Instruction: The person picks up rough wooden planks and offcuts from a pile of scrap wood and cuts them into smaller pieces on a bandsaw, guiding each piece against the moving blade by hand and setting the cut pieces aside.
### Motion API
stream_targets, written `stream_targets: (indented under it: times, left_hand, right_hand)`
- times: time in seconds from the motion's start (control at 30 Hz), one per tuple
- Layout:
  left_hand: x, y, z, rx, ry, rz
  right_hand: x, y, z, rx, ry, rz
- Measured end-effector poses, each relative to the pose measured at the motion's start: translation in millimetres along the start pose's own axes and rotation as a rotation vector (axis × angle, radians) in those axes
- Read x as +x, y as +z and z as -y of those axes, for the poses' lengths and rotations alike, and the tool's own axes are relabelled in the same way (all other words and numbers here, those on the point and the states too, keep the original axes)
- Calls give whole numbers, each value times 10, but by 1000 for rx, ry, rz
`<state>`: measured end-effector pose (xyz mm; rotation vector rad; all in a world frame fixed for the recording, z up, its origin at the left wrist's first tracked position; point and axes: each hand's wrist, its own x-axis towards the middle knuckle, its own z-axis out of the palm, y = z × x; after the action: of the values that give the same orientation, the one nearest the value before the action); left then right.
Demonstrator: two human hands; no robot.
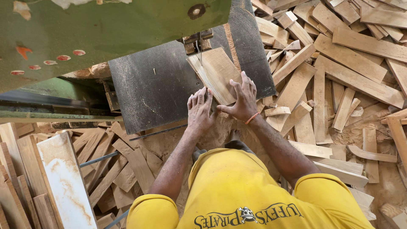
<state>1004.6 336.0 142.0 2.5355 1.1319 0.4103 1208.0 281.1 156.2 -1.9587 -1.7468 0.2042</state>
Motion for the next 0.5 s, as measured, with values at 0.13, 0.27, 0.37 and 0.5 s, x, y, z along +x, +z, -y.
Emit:
stream_targets:
  times: [0.13,0.27,0.37,0.5]
  left_hand:
    - [-24,-8,41,-7,20,42]
    - [-110,-86,10,55,34,122]
    - [-104,-121,-31,49,28,116]
    - [-22,-110,-13,0,20,64]
  right_hand:
    - [-21,40,38,-7,39,-13]
    - [-140,14,64,-7,54,-7]
    - [-156,-27,65,-6,46,-23]
    - [-18,-23,52,7,30,-52]
